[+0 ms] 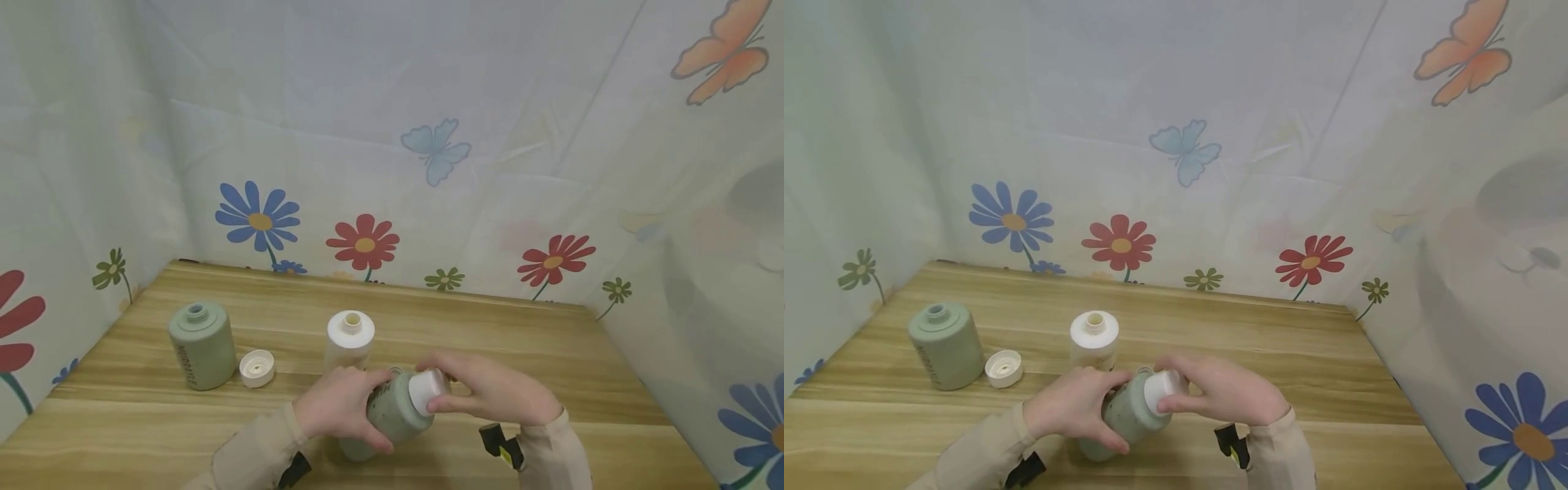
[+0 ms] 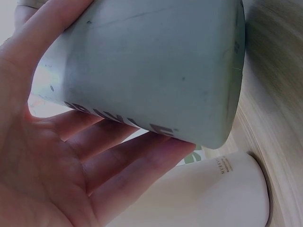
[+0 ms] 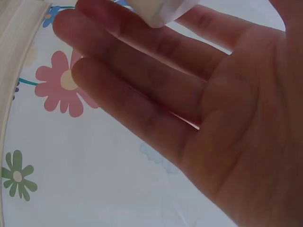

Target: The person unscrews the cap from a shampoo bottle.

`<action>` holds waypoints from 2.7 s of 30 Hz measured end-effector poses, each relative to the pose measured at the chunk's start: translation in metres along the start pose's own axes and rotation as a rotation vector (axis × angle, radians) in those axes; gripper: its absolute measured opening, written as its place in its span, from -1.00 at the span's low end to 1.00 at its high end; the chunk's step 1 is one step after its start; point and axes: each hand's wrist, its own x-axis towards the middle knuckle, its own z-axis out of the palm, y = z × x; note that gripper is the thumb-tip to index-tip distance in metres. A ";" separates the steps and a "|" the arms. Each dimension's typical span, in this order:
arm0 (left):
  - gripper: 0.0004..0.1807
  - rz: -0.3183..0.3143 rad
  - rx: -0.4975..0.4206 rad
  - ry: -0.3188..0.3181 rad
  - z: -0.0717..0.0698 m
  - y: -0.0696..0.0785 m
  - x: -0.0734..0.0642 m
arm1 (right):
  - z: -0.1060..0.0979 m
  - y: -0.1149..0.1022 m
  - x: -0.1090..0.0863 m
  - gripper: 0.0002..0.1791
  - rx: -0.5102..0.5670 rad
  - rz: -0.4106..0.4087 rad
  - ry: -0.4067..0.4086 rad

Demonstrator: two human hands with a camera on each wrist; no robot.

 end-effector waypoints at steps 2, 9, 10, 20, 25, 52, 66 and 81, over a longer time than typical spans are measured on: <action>-0.17 0.000 0.004 0.001 0.000 0.001 0.000 | 0.000 0.000 -0.001 -0.49 -0.016 -0.019 0.001; -0.16 -0.016 0.010 -0.016 -0.001 0.003 0.002 | -0.003 0.000 -0.007 -0.54 -0.098 -0.137 0.035; -0.15 -0.017 0.009 -0.017 -0.001 0.004 0.003 | -0.004 0.000 -0.008 -0.52 -0.095 -0.146 0.035; -0.11 -0.024 0.019 -0.012 -0.001 0.007 0.003 | -0.013 0.010 -0.021 -0.35 -0.059 -0.156 0.133; -0.11 -0.040 0.023 0.018 0.001 0.010 0.002 | -0.017 0.023 -0.025 -0.34 -0.032 -0.237 0.309; -0.17 -0.108 -0.438 0.137 0.034 0.040 0.067 | -0.029 0.077 -0.055 -0.33 -0.057 0.004 0.461; -0.20 -0.102 -0.427 0.262 0.069 0.050 0.118 | -0.026 0.107 -0.070 -0.47 0.071 0.242 0.192; -0.19 -0.138 -0.470 0.351 0.094 0.045 0.138 | 0.001 0.136 -0.058 -0.50 0.168 0.644 0.075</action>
